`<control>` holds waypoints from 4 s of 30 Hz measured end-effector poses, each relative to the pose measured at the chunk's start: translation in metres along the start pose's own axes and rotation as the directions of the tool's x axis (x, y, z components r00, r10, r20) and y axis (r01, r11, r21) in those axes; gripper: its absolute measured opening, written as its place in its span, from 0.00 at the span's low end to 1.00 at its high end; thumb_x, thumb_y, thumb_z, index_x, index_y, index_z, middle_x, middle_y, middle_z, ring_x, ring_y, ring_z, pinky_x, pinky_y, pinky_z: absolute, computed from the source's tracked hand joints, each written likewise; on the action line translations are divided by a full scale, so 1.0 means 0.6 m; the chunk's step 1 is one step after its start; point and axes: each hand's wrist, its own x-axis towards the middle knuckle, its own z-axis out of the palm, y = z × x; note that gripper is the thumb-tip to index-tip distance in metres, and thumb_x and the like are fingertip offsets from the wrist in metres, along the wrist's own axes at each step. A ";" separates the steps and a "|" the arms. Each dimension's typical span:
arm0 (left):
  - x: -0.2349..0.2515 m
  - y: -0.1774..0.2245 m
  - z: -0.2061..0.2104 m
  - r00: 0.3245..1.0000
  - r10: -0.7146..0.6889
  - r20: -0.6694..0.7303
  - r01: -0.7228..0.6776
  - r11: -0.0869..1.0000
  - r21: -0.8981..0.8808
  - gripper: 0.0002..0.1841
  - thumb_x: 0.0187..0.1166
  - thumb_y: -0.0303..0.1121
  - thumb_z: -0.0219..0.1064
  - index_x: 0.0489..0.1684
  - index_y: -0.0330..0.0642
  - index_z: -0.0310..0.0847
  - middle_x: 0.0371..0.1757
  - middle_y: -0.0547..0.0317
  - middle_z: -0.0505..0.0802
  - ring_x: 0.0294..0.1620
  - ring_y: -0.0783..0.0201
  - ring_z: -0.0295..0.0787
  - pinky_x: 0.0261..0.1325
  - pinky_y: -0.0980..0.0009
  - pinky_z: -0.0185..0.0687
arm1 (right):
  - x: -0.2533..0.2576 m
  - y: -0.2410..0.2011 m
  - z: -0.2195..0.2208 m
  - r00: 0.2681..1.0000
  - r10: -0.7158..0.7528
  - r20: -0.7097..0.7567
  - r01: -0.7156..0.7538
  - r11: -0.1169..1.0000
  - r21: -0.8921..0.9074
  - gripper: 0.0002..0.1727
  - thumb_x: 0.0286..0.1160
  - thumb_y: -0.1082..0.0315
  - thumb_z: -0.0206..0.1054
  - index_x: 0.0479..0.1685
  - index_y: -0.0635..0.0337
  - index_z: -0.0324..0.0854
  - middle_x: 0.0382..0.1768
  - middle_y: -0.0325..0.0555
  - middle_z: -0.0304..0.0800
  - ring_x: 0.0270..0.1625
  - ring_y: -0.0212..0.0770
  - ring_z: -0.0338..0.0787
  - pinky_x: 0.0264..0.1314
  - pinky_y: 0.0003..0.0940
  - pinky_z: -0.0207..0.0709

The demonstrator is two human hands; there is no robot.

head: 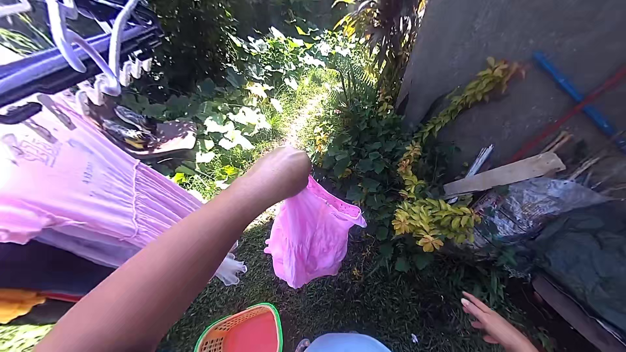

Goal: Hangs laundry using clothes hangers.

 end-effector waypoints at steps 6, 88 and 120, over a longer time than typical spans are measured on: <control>-0.070 0.009 0.060 0.984 0.120 -0.128 -0.123 0.992 -0.013 0.13 0.76 0.20 0.62 0.49 0.39 0.92 0.47 0.46 0.92 0.47 0.45 0.91 0.49 0.43 0.86 | -0.053 -0.292 0.092 0.806 -0.554 -0.208 0.591 0.771 0.237 0.26 0.89 0.52 0.56 0.79 0.58 0.74 0.67 0.52 0.86 0.64 0.46 0.89 0.63 0.46 0.84; 0.030 -0.038 0.044 0.938 0.206 -0.278 -0.204 0.978 0.038 0.32 0.64 0.12 0.68 0.73 0.45 0.82 0.67 0.32 0.82 0.62 0.29 0.84 0.55 0.33 0.84 | -0.196 -0.441 0.113 0.279 -0.960 0.015 0.881 0.249 -0.403 0.25 0.92 0.63 0.48 0.82 0.57 0.75 0.62 0.55 0.92 0.59 0.52 0.94 0.66 0.51 0.84; -0.056 0.048 0.029 0.923 0.220 -0.317 -0.336 0.862 -0.380 0.15 0.83 0.44 0.70 0.29 0.44 0.87 0.20 0.63 0.85 0.21 0.69 0.80 0.29 0.65 0.79 | -0.066 -0.354 0.159 -0.124 -0.963 -0.238 0.918 -0.021 -0.395 0.17 0.76 0.47 0.66 0.48 0.47 0.93 0.51 0.37 0.95 0.72 0.48 0.82 0.79 0.56 0.67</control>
